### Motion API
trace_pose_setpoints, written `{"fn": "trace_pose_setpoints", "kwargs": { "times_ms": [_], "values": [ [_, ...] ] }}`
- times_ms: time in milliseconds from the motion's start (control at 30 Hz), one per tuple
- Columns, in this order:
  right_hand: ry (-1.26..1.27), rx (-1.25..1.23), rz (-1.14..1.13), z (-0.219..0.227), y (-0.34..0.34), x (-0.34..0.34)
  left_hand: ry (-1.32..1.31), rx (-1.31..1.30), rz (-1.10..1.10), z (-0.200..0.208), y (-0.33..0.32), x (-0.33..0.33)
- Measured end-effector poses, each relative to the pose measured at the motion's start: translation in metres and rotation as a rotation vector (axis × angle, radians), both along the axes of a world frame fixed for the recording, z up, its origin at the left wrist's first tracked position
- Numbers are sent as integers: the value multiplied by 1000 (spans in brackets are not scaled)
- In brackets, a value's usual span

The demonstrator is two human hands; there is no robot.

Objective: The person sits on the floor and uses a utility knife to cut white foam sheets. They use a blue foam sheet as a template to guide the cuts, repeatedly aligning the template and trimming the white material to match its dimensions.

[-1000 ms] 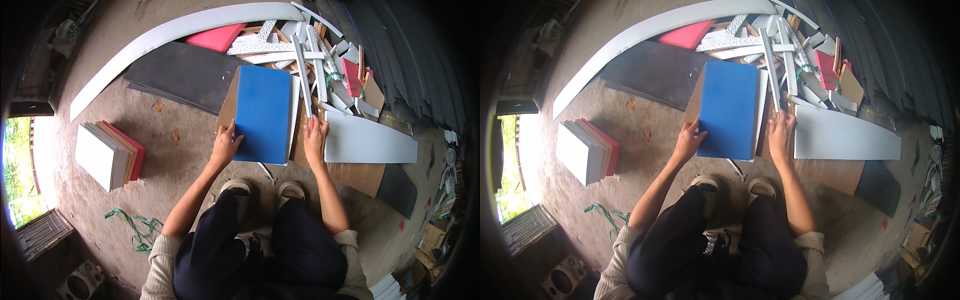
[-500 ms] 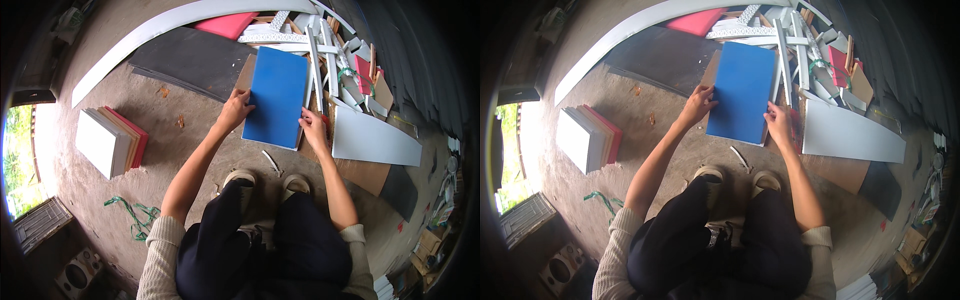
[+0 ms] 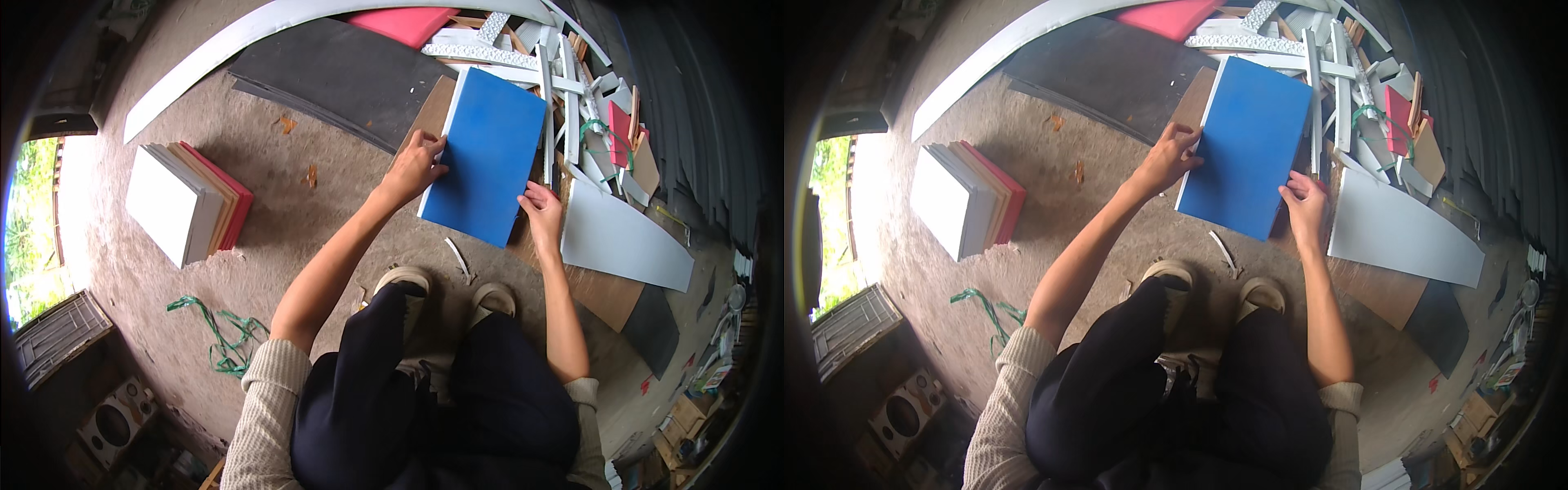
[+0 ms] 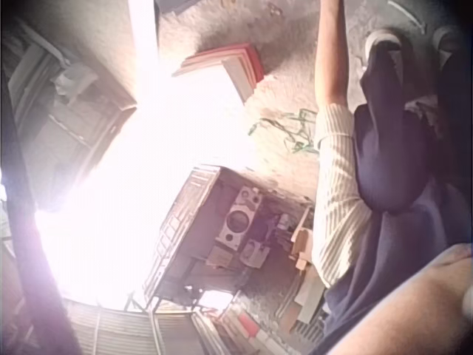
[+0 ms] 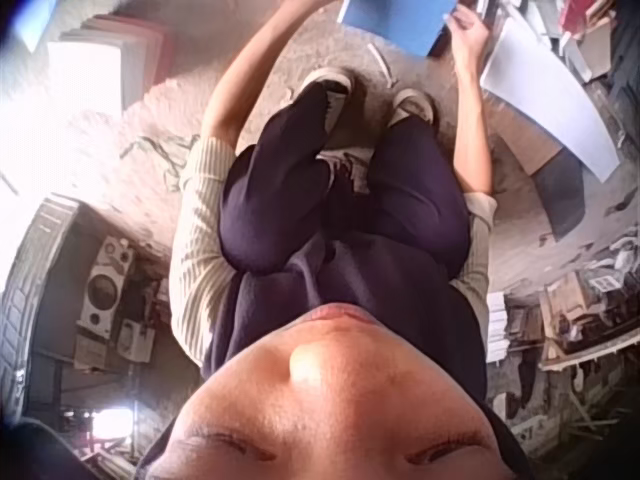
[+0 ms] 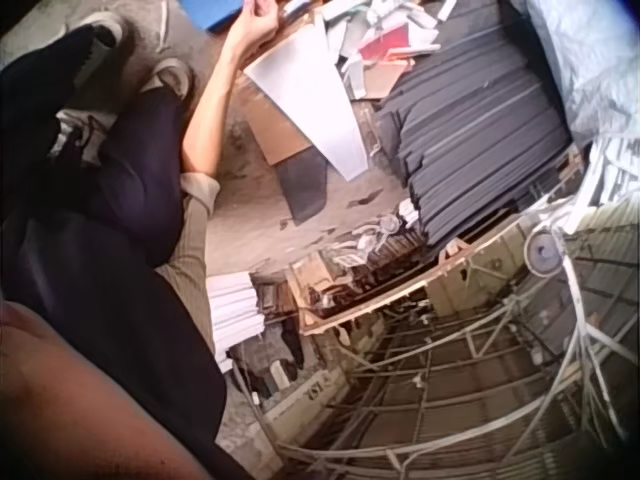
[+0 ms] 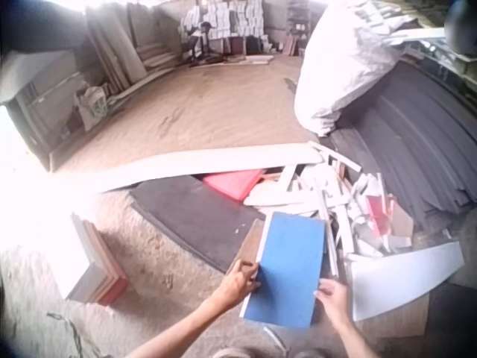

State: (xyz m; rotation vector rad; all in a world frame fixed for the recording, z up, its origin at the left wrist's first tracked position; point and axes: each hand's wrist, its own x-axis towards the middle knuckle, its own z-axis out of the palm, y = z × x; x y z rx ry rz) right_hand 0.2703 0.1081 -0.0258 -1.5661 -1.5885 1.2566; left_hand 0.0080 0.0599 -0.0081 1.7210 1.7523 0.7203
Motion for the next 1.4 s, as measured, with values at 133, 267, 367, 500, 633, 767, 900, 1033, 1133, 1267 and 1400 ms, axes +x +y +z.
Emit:
{"fn": "trace_pose_setpoints", "kwargs": {
  "times_ms": [133, 267, 367, 500, 633, 767, 900, 1033, 1133, 1267, 1400],
  "values": [
    [-18, 24, 1, -3, 0, -1, -17, 5, -6, -1, 1, -2],
    [-48, 38, 9, -6, 0, 0, -48, 12, 12, -3, -1, 0],
    [-49, 38, 21, -6, -1, -2, -76, 11, 22, -5, -3, -2],
    [-75, 41, 27, -5, 0, -3, -59, 29, 26, -8, -4, -2],
    [-88, 28, 32, -3, 0, -6, -84, 9, 43, -10, -4, -3],
    [-100, 46, 37, -5, 0, -5, -111, -1, 83, -9, -2, 0],
    [-117, 35, 40, 0, 0, -8, -106, -25, 117, -8, -1, 1],
    [-100, 41, 44, 2, -1, -10, -113, -72, 140, -7, 1, 0],
    [-82, 48, 42, -2, 0, -8, -94, -106, 148, -2, 4, 4],
    [-86, 47, 40, -4, 0, -9, -22, -95, 123, -1, 4, 4],
    [-113, 65, 21, -2, 1, -10, 168, -103, 10, -4, 15, 6]
  ]
}}
